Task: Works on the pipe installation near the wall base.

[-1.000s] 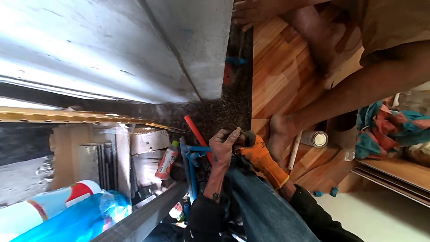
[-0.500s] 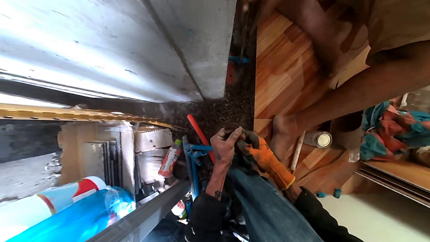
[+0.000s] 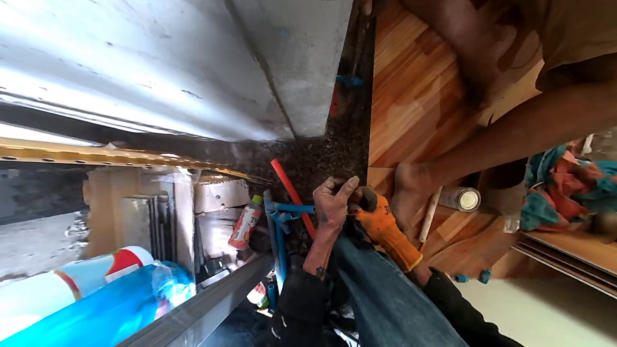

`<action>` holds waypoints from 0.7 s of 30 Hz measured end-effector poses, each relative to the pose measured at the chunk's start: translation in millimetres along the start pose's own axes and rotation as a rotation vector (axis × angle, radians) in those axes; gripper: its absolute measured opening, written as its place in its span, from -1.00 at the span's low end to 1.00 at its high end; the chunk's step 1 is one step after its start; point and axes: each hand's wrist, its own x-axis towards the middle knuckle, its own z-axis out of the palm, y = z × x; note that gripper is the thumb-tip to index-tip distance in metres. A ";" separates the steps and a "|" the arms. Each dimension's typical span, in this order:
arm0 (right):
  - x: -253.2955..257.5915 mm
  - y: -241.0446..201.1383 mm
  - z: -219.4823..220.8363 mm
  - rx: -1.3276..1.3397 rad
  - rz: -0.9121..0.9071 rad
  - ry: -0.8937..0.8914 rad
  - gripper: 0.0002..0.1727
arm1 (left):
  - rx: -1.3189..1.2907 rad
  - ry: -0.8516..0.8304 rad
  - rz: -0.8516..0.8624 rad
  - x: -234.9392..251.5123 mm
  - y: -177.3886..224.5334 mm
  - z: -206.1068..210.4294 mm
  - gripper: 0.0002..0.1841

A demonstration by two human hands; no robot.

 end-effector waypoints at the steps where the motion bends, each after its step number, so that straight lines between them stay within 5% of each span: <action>1: 0.2 0.1 2.8 -0.001 0.016 0.045 -0.62 | -0.003 -0.013 -0.005 0.2 0.8 0.2 -0.88; 8: 5.2 29.6 3.2 0.289 -0.011 0.012 -0.65 | 0.015 -0.008 -0.068 8.1 1.4 -1.2 -0.86; 12: 2.5 16.3 -2.0 0.171 -0.017 -0.021 -0.65 | 0.011 0.012 -0.082 11.9 0.8 -0.1 -0.87; 18: 6.4 2.5 11.3 0.090 0.040 0.206 -0.57 | 0.026 -0.017 -0.095 15.2 2.5 6.0 -0.84; 21: 7.0 12.6 3.4 0.144 0.035 0.098 -0.55 | 0.041 -0.035 -0.073 16.1 4.2 9.4 -0.84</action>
